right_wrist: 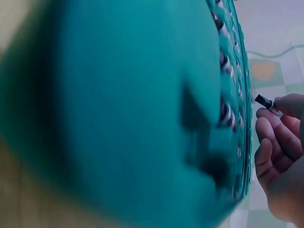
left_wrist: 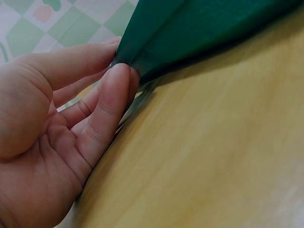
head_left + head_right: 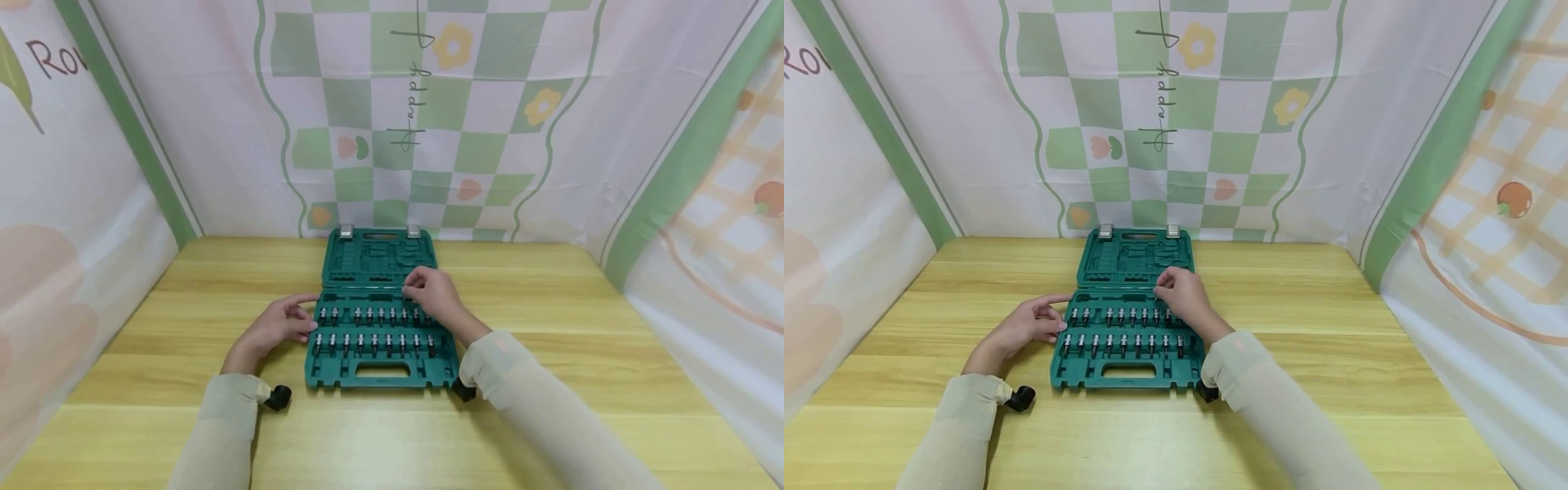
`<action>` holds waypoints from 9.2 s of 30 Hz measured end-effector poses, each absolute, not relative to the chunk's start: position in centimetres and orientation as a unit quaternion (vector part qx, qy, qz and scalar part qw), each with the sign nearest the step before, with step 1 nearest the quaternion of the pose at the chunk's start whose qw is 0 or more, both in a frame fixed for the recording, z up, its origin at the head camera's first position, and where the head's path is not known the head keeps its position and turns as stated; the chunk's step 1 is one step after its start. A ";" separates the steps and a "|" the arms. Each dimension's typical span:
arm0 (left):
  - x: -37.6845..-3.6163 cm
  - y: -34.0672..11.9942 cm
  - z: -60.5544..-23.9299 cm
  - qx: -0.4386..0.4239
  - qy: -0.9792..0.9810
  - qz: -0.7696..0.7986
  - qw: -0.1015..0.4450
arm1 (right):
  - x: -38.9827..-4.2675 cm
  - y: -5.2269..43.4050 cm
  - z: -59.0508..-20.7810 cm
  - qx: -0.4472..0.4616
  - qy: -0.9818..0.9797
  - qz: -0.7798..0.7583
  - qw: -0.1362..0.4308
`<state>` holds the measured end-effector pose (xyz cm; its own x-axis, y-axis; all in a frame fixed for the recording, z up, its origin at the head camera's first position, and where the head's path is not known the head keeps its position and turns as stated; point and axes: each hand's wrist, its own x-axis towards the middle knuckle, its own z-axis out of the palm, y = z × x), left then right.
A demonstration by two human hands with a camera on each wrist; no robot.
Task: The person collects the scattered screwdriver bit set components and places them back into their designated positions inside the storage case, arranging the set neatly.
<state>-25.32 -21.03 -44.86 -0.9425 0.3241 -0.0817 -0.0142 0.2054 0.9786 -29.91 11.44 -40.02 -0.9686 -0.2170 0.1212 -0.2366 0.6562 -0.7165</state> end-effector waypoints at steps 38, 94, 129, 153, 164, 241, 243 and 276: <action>-25.3 -21.1 -44.8 0.114 0.763 0.622 0.135 | -28.0 4.9 -40.7 0.143 -0.879 0.453 -0.050; -25.4 -21.1 -44.9 0.117 0.761 0.624 0.135 | -27.4 2.7 -40.5 0.234 -0.913 0.327 -0.070; -25.0 -20.9 -44.6 0.115 0.761 0.624 0.136 | -27.9 5.1 -39.9 0.230 -0.888 0.386 -0.101; -25.2 -21.6 -44.7 0.083 0.773 0.614 0.139 | -29.5 12.4 -41.1 0.116 -0.906 0.406 0.017; -26.3 -20.7 -43.2 0.085 0.825 0.544 0.126 | -30.7 14.8 -41.7 0.038 -0.914 0.404 0.025; -32.2 -19.4 -39.8 0.021 0.741 0.662 0.113 | -37.4 16.1 -40.5 0.120 -0.918 0.370 0.077; -32.3 -19.3 -39.7 0.013 0.736 0.669 0.109 | -37.4 16.1 -40.6 0.114 -0.915 0.377 0.090; -32.3 -17.8 -35.8 0.030 0.786 0.617 -0.029 | -36.2 15.6 -36.7 0.092 -0.815 0.527 0.222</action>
<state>-32.31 -17.75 -35.76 -0.9965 0.0115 0.0828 0.0832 0.2362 0.9681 -36.20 15.64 -36.71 -0.8844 0.0843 0.4591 -0.3840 0.4279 -0.8182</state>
